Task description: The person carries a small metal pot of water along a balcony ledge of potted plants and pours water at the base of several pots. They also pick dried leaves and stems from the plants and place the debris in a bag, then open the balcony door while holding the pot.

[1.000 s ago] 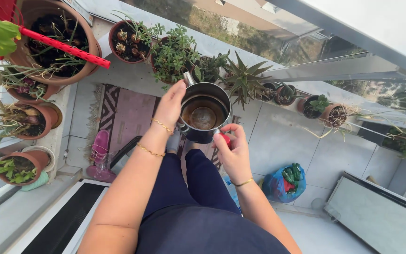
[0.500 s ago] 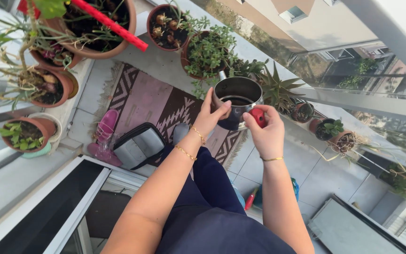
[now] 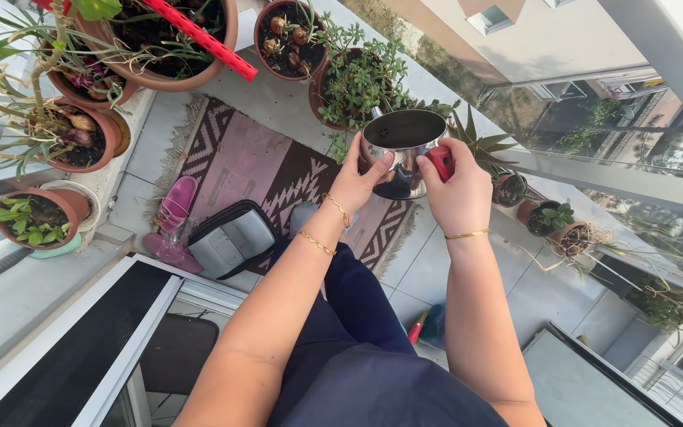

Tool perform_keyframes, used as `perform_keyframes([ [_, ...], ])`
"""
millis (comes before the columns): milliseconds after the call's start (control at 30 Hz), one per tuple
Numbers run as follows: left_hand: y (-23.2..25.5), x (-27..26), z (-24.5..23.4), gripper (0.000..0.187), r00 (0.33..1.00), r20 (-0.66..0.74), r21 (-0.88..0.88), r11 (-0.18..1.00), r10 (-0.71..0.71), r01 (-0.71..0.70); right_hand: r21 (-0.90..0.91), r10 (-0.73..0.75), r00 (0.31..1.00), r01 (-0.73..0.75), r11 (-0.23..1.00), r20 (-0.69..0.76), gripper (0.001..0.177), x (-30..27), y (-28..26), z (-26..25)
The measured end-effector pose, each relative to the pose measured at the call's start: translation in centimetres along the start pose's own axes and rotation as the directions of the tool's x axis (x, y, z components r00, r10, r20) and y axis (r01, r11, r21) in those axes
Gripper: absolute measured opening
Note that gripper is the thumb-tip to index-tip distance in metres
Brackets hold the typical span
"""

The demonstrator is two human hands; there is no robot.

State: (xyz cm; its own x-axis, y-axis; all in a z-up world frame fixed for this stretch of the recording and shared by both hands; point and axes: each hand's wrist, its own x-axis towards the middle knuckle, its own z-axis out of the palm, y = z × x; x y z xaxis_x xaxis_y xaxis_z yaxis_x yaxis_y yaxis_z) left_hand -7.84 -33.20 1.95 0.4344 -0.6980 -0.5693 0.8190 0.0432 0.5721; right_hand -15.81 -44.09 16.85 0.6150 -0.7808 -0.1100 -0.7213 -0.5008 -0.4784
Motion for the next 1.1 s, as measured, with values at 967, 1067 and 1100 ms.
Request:
perform_keyframes([
  [967,1.1,-0.5,-1.4,0.102,0.996,0.081,0.197,0.979,0.027,-0.043,0.044,0.002,1.000,-0.002,0.999,-0.004,0.030,-1.4,-1.4,0.1],
  [1067,1.3,-1.0,-1.9,0.101,0.992,0.078,0.356,0.927,0.100,-0.121,0.044,0.013,1.000,-0.012,0.999,-0.022,0.029,-2.4,-0.9,0.6],
  [1100,1.4,-1.2,-2.0,0.100,0.988,0.081,0.426,0.892,0.128,-0.151,0.042,0.024,0.999,-0.022,0.999,-0.029,0.028,-2.8,-0.7,0.8],
])
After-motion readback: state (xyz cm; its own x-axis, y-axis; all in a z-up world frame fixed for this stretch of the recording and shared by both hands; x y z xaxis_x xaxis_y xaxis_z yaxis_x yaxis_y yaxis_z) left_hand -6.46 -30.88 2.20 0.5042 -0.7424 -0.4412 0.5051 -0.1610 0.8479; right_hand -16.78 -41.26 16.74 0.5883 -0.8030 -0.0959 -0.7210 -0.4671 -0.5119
